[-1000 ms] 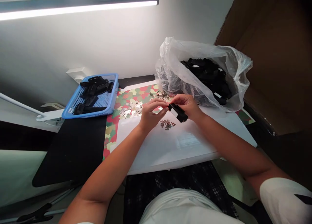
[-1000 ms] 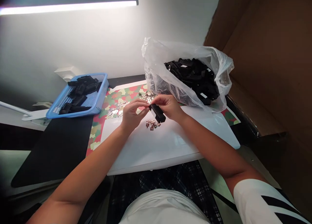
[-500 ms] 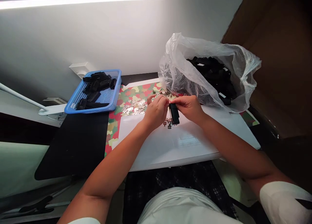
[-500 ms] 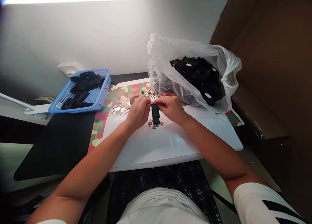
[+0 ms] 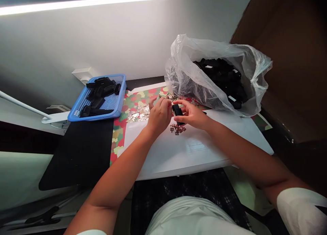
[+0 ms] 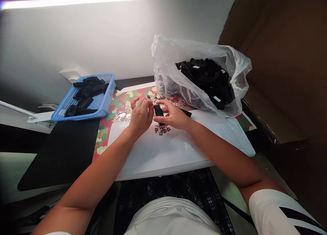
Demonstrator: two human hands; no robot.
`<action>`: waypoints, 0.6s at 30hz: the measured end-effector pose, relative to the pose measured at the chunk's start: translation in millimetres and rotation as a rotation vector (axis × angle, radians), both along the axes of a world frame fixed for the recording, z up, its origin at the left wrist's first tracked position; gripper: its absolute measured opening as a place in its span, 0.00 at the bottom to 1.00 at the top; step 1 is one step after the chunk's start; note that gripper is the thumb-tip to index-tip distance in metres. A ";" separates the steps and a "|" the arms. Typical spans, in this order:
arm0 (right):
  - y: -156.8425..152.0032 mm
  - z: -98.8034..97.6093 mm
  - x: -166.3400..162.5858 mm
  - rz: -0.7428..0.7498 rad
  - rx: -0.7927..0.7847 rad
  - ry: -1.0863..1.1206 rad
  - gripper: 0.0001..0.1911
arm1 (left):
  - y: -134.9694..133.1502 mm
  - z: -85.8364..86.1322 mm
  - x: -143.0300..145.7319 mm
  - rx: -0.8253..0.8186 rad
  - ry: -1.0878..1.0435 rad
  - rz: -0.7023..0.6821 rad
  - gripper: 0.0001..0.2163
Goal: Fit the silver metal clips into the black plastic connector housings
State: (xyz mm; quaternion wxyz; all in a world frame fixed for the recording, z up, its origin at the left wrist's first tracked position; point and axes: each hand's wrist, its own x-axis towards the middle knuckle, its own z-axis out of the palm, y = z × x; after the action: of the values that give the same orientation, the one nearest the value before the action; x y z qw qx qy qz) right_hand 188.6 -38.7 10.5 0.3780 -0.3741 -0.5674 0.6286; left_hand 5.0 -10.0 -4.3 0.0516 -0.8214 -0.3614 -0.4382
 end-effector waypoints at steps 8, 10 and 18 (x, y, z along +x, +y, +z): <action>-2.6 0.4 0.4 0.001 0.079 -0.046 0.33 | -1.6 6.5 -2.6 -0.017 -0.076 -0.038 0.04; -3.6 1.4 0.8 0.005 0.090 -0.077 0.35 | -2.4 7.8 -2.6 -0.006 -0.097 -0.040 0.03; -5.9 1.0 -0.9 0.026 0.087 -0.116 0.36 | -5.3 12.4 -3.4 -0.109 -0.084 -0.034 0.04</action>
State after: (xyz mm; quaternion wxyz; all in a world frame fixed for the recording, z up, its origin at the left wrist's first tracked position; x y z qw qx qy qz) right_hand 187.7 -44.7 11.5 0.3522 -0.3857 -0.6201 0.5854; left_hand 1.7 -15.3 8.1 -0.0157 -0.8099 -0.3725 -0.4529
